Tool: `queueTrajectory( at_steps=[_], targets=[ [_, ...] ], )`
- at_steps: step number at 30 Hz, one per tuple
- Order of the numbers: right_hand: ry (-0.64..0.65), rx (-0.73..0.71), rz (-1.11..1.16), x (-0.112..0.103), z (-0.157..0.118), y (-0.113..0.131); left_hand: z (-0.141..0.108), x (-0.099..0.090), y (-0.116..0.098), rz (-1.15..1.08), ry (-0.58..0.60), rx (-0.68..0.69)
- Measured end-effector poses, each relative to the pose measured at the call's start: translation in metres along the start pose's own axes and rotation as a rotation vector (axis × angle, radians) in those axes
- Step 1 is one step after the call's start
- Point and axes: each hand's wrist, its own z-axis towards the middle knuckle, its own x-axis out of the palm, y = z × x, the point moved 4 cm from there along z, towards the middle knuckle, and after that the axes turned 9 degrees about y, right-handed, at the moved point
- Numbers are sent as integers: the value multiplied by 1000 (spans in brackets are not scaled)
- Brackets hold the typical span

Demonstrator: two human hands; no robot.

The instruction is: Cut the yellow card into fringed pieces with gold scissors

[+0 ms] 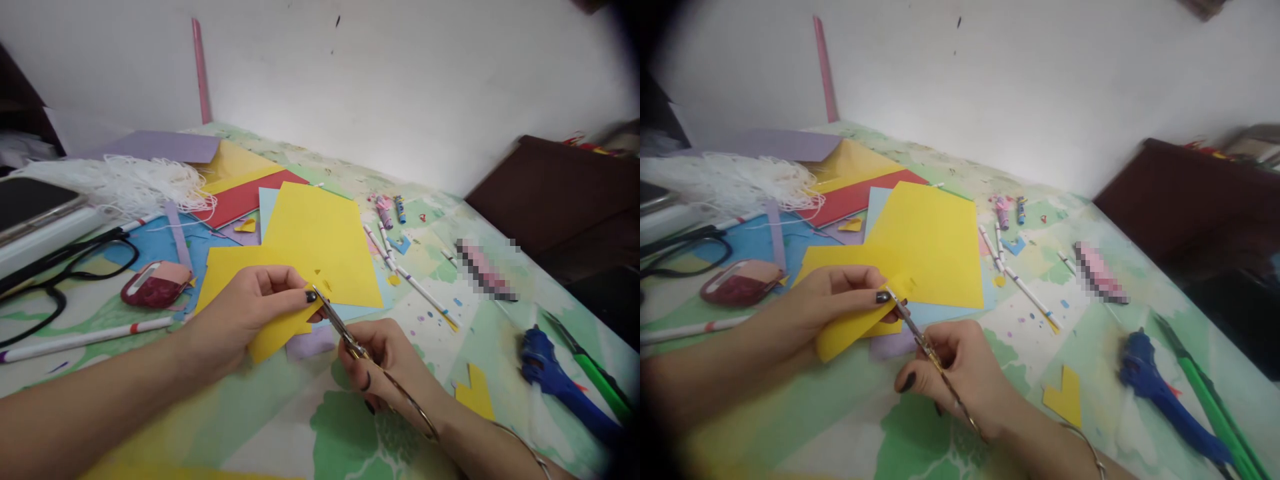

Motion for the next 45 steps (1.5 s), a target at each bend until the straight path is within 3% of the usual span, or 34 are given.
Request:
queueTrajectory(
  at_steps=[6, 13, 18, 22, 26, 29, 35, 45],
  targets=[
    [15, 10, -27, -1, 0, 6, 1, 1, -4, 24, 47, 31],
    [70, 75, -28, -6, -2, 15, 2, -8, -16, 158, -29, 185],
    [86, 22, 3, -11, -2, 20, 3, -13, -19, 179, -70, 273],
    [23, 29, -67, -14, -3, 18, 2, -13, -20, 214, -65, 298],
    [-20, -86, -100, -19, -4, 20, 2, -11, -24, 207, -51, 327],
    [-30, -148, -134, -21, -6, 21, 1, -8, -25, 201, -22, 319],
    [-58, -31, -245, -19, -7, 14, -4, -2, -24, 187, 30, 279],
    [9, -46, -161, -2, -5, 9, -10, 4, -19, 139, 107, 208]
  ],
)
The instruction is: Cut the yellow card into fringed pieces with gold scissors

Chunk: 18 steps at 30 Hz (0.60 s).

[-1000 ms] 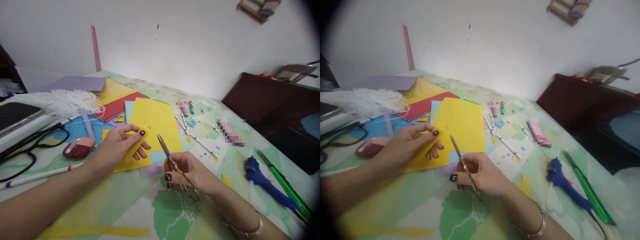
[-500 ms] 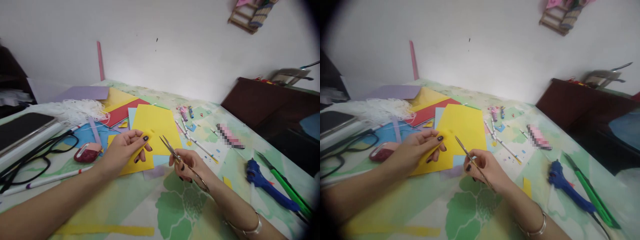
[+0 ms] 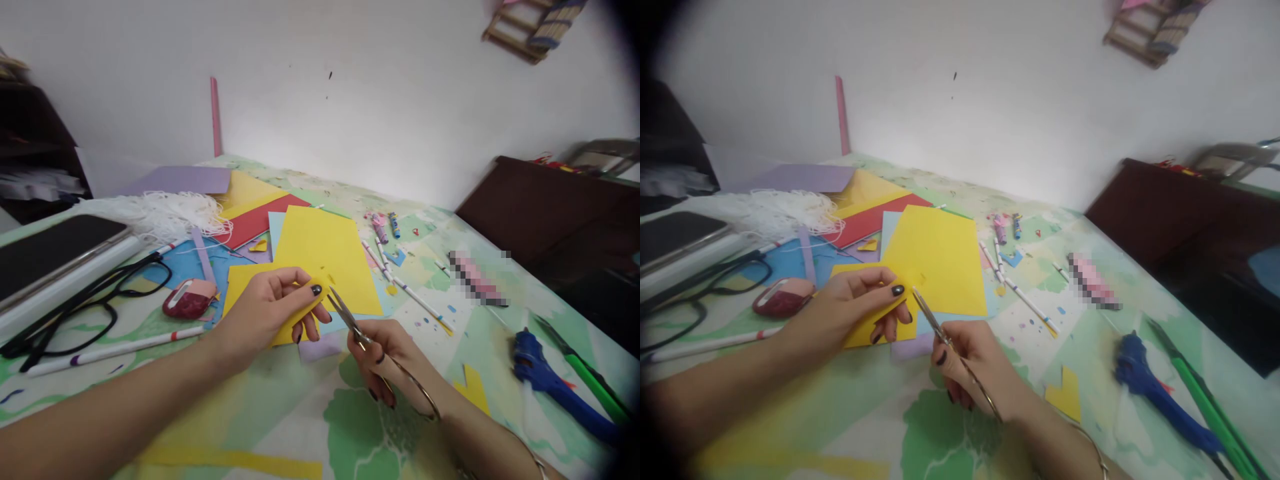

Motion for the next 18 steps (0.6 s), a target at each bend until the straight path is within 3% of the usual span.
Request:
queueTrajectory(
  at_steps=[18],
  targets=[
    [-40, 108, 59, 12, 0, -2, 1, 7, 2, 79, 54, 18]
  ],
)
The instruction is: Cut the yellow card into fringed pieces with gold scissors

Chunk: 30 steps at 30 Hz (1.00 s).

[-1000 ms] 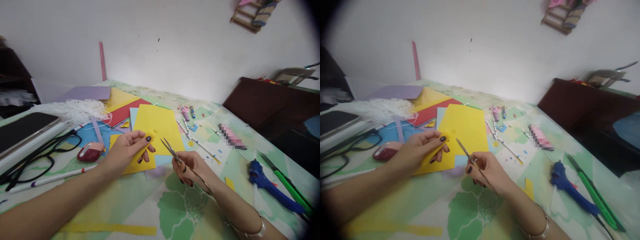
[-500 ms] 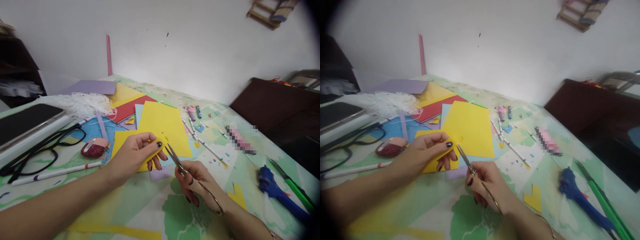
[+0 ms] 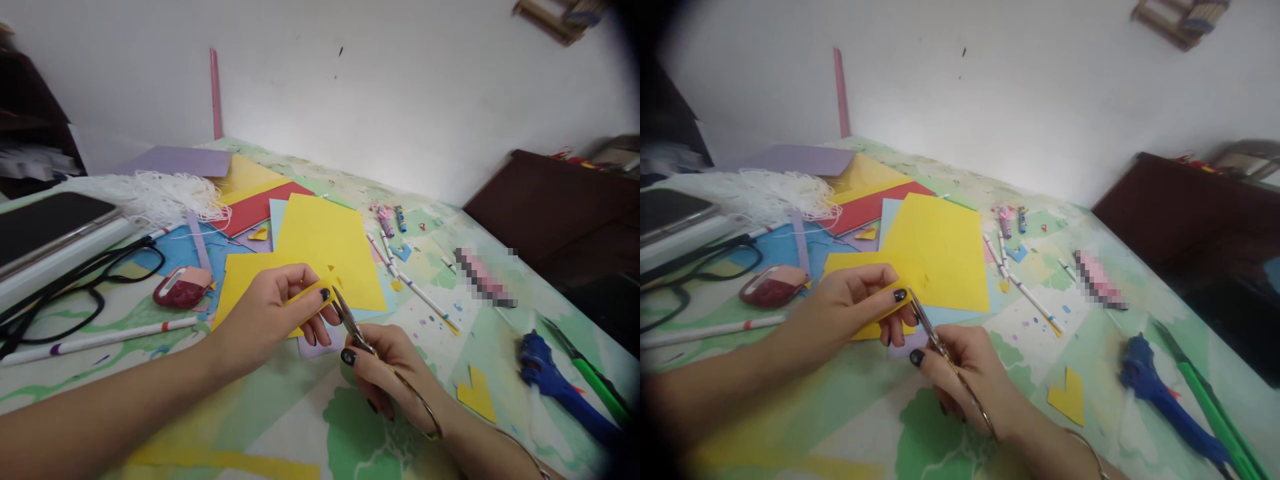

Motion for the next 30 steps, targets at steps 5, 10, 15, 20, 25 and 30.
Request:
queueTrajectory(
  at_steps=[5, 10, 15, 20, 25, 30],
  targets=[
    [-17, -10, -18, 1, 1, 0, -2, 2, 2, 2, -1, -14],
    [-33, -18, -47, 1, 2, 1, -1, 3, 2, 3, -7, -3],
    [-50, -18, -80, 1, 3, 2, -1, 3, 2, 6, -8, 12],
    [-48, -22, -94, 0, 2, 1, 0, 3, 3, -3, 4, 12],
    [-53, -19, -108, 1, 2, 2, 2, 2, 5, -18, 15, 21],
    [-59, -6, -123, 1, 3, 2, 1, 3, 6, -12, 33, 30]
  ],
)
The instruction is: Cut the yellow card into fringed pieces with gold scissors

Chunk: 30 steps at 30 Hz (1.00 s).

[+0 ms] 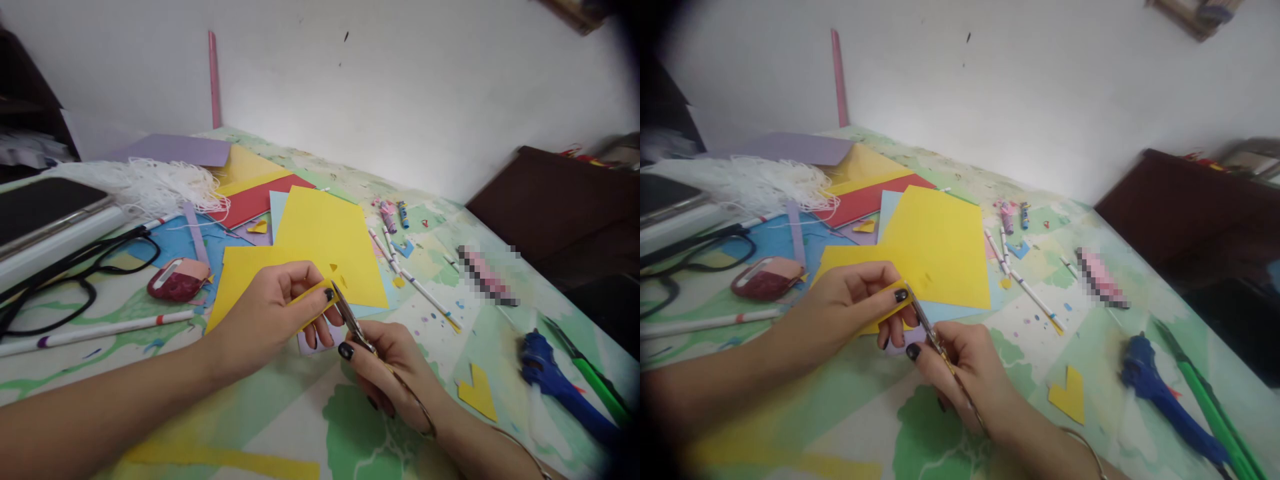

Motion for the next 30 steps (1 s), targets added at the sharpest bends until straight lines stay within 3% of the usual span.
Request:
queueTrajectory(
  at_steps=[30],
  targets=[
    [-96, 97, -24, 1, 2, 3, -2, 0, 1, -19, 16, 0]
  ],
)
